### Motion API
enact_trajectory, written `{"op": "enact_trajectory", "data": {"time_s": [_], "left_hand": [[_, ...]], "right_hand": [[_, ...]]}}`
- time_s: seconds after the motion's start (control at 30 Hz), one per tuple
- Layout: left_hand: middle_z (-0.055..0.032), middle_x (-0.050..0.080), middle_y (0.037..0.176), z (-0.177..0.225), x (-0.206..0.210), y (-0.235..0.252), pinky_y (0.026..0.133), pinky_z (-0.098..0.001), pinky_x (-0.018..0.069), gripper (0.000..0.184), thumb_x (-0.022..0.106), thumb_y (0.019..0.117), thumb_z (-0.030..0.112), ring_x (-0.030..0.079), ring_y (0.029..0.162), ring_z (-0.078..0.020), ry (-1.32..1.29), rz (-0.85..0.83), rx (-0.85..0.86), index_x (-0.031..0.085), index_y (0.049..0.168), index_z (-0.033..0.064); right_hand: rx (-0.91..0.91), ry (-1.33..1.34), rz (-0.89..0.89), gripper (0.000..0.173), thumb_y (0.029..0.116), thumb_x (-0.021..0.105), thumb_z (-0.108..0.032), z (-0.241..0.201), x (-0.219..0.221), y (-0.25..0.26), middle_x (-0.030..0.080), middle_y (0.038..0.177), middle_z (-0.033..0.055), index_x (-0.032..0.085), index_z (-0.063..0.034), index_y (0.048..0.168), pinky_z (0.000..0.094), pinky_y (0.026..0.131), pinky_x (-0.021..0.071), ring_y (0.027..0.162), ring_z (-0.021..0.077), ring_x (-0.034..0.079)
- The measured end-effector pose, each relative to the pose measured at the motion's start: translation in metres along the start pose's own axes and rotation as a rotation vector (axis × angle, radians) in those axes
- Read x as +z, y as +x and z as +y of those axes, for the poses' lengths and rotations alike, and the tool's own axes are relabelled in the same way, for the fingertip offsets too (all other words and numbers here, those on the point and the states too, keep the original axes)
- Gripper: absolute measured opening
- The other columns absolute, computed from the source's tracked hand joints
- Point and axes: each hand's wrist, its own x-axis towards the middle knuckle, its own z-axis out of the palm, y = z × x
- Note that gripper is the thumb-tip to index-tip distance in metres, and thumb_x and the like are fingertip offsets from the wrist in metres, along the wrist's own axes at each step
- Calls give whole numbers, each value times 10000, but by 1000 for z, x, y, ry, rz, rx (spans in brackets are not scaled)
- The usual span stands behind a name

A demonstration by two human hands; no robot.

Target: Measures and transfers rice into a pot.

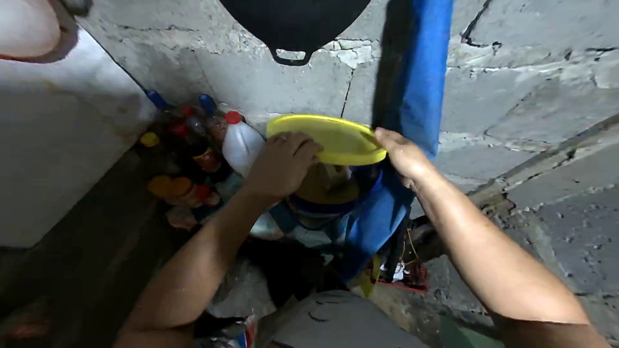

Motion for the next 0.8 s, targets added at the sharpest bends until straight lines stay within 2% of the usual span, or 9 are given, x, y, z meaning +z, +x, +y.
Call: {"op": "enact_trajectory", "data": {"time_s": [0.13, 0.2, 0.27, 0.37, 0.43, 0.5, 0.63, 0.7, 0.8], "left_hand": [[-207, 684, 999, -15, 31, 0, 929, -469, 541, 340, 576, 1045, 361, 678, 977, -358, 96, 309, 125, 701, 1130, 57], [-162, 641, 887, -24, 41, -1, 880, -415, 541, 443, 607, 1008, 490, 652, 861, -309, 168, 379, 216, 694, 1146, 79], [-171, 650, 846, -27, 32, -3, 814, -427, 557, 342, 694, 985, 359, 657, 803, -322, 204, 366, 218, 711, 1151, 60], [-194, 672, 876, -18, -2, -21, 727, -464, 560, 164, 698, 889, 46, 669, 831, -370, 253, 341, 18, 744, 1046, 48], [-189, 660, 890, -12, -24, -48, 762, -465, 548, 141, 693, 908, 78, 653, 855, -369, 304, 387, -104, 716, 1043, 44], [-179, 644, 878, -7, -37, -86, 797, -430, 521, 145, 680, 955, 153, 625, 859, -335, 330, 490, -213, 699, 1037, 35], [-242, 619, 1016, 19, -44, -156, 929, -375, 490, 346, 699, 982, 233, 599, 1014, -271, 232, 680, -775, 619, 1049, -97], [-251, 598, 1222, 40, -48, -178, 994, -327, 501, 471, 627, 1016, 248, 604, 1140, -200, 68, 747, -1244, 518, 1290, -119], [-214, 526, 1453, 57, -51, -201, 1078, -365, 475, 553, 490, 1097, 288, 577, 1279, -201, -177, 943, -1776, 346, 1549, 4]], "right_hand": [[-53, 197, 61, 514, 1067, 483, -486, -21, 2, 10, 659, 1301, 82, 607, -95, 1377, 440, 998, 528, 1187, 181, 634], [-105, 238, 53, 524, 1066, 481, -494, -31, 3, 13, 660, 1299, 80, 610, -91, 1376, 421, 996, 532, 1180, 171, 636], [-158, 275, 19, 562, 1078, 427, -517, -38, 5, 19, 649, 1326, 81, 582, -92, 1413, 419, 1006, 536, 1187, 171, 638], [-191, 320, -106, 563, 1107, 328, -490, -35, 14, 33, 687, 1200, 97, 470, -83, 1469, 410, 859, 608, 1008, 203, 711], [-174, 85, -234, 473, 1117, 359, -386, -24, 25, 47, 718, 1136, 120, 504, -44, 1410, 416, 828, 606, 954, 224, 727], [-160, -367, -406, 424, 1092, 502, -309, -7, 44, 69, 680, 1184, 224, 579, 25, 1341, 559, 927, 548, 1047, 349, 681], [-60, -988, -554, 566, 999, 653, -441, 36, 94, 113, 648, 1237, 316, 648, 63, 1254, 732, 1014, 425, 1207, 498, 601], [-91, -1063, -600, 642, 1010, 601, -518, 43, 106, 122, 636, 1247, 336, 658, 83, 1228, 749, 1010, 416, 1212, 520, 590], [-122, -1189, -712, 646, 1012, 587, -540, 29, 120, 115, 647, 1221, 315, 657, 64, 1228, 710, 959, 463, 1148, 499, 625]]}}
